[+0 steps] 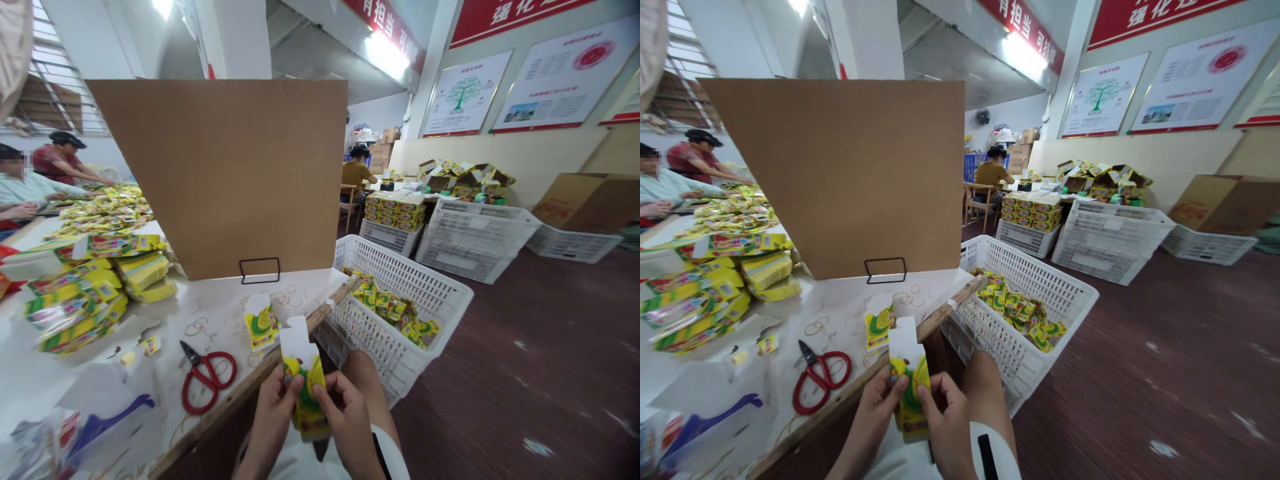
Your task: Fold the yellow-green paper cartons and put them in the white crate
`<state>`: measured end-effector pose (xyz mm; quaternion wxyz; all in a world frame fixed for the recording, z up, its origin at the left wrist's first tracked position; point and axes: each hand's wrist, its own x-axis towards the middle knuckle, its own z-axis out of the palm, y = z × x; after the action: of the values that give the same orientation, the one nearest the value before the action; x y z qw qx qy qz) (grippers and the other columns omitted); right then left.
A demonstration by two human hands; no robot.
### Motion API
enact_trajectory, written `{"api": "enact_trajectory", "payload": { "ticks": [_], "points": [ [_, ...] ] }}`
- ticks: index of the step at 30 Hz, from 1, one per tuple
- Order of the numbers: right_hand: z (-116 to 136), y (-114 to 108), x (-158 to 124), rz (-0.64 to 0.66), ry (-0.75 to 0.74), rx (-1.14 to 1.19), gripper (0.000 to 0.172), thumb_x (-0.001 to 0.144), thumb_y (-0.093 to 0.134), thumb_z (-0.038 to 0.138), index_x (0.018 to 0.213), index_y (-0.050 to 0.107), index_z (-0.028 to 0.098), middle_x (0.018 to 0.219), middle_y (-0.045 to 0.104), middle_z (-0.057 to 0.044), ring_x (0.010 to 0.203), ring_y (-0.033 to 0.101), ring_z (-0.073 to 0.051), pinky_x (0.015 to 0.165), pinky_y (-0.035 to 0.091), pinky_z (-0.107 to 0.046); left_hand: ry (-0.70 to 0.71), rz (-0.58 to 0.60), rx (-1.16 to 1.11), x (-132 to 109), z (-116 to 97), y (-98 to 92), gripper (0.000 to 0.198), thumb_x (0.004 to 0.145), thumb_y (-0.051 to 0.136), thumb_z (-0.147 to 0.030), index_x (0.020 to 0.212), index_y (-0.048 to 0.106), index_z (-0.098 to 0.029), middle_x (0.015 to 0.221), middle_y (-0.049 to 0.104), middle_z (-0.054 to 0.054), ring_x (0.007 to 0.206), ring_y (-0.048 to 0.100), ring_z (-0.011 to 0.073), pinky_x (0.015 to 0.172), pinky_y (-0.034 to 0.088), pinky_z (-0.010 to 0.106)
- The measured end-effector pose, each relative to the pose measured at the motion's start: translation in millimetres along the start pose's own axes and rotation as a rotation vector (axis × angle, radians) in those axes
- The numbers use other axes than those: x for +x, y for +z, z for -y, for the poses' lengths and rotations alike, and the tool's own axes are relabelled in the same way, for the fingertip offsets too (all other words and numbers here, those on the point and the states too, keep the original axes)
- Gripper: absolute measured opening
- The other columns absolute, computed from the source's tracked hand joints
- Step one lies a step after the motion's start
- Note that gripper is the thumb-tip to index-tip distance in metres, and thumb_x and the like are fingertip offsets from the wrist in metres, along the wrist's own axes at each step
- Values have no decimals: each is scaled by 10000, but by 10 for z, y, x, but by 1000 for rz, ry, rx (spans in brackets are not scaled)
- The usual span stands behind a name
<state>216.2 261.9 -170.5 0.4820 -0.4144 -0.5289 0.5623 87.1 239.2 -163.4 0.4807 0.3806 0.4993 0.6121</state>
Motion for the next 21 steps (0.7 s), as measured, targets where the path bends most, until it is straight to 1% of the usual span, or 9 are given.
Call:
{"api": "enact_trajectory", "payload": {
  "ticks": [2, 3, 4, 7, 9, 12, 15, 18, 21],
  "points": [
    [-5, -29, 28, 4, -37, -14, 233, 774, 670, 375, 739, 593, 159, 687, 596, -19, 642, 529, -156, 597, 441, -245, 59, -53, 67, -15, -34, 14, 557, 736, 706, -398, 1177, 458, -165, 1078, 668, 122, 975, 647, 255, 844, 516, 357],
    [-1, -46, 44, 26, -61, -11, 202, 774, 673, 348, 821, 609, 162, 739, 613, -27, 678, 546, -165, 629, 451, -252, 71, -61, 82, -26, -54, 17, 597, 747, 697, -379, 1220, 392, -182, 1124, 647, 133, 998, 642, 257, 852, 515, 366],
    [6, -63, 60, 56, -87, -2, 228, 776, 673, 320, 937, 614, 169, 810, 631, -37, 724, 564, -175, 670, 460, -261, 79, -53, 88, -39, -75, 16, 618, 761, 682, -368, 1247, 341, -196, 1154, 630, 143, 1014, 638, 261, 853, 515, 375],
    [33, -110, 91, 159, -133, 53, 493, 796, 654, 287, 1259, 500, 221, 1004, 638, -62, 827, 588, -190, 765, 468, -289, 80, 75, 94, -68, -132, -13, 613, 812, 624, -354, 1305, 289, -211, 1181, 611, 159, 1050, 623, 273, 873, 500, 396],
    [63, -142, 96, 208, -117, 91, 555, 797, 654, 305, 1316, 463, 252, 1015, 641, -59, 819, 594, -193, 760, 471, -295, 71, 185, 107, -75, -163, -49, 565, 834, 601, -343, 1309, 324, -212, 1156, 627, 147, 1061, 614, 268, 890, 480, 382],
    [153, -203, 97, 269, -50, 104, 451, 773, 675, 351, 1203, 574, 259, 879, 653, -37, 765, 592, -199, 698, 466, -284, 22, 314, 75, -78, -195, -94, 452, 839, 602, -342, 1229, 411, -218, 1060, 666, 111, 1001, 633, 245, 834, 480, 327],
    [280, -269, 105, 302, 2, 12, 258, 787, 639, 431, 934, 668, 222, 707, 604, -13, 613, 523, -164, 572, 417, -254, -72, 416, -36, -93, -215, -96, 409, 809, 638, -380, 1124, 431, -220, 988, 668, 90, 875, 657, 223, 694, 487, 276],
    [370, -316, 119, 291, -9, -105, 311, 808, 587, 488, 738, 643, 190, 614, 549, 0, 526, 440, -134, 511, 359, -244, -134, 451, -82, -116, -233, -68, 431, 770, 679, -401, 1070, 431, -215, 941, 658, 73, 807, 646, 196, 637, 472, 249],
    [394, -337, 137, 240, -107, -202, 369, 835, 548, 485, 662, 649, 175, 613, 557, -21, 579, 482, -158, 550, 371, -258, -136, 454, -63, -132, -246, -52, 434, 757, 694, -393, 1052, 444, -197, 914, 653, 70, 798, 626, 179, 635, 457, 236]
  ]
}}
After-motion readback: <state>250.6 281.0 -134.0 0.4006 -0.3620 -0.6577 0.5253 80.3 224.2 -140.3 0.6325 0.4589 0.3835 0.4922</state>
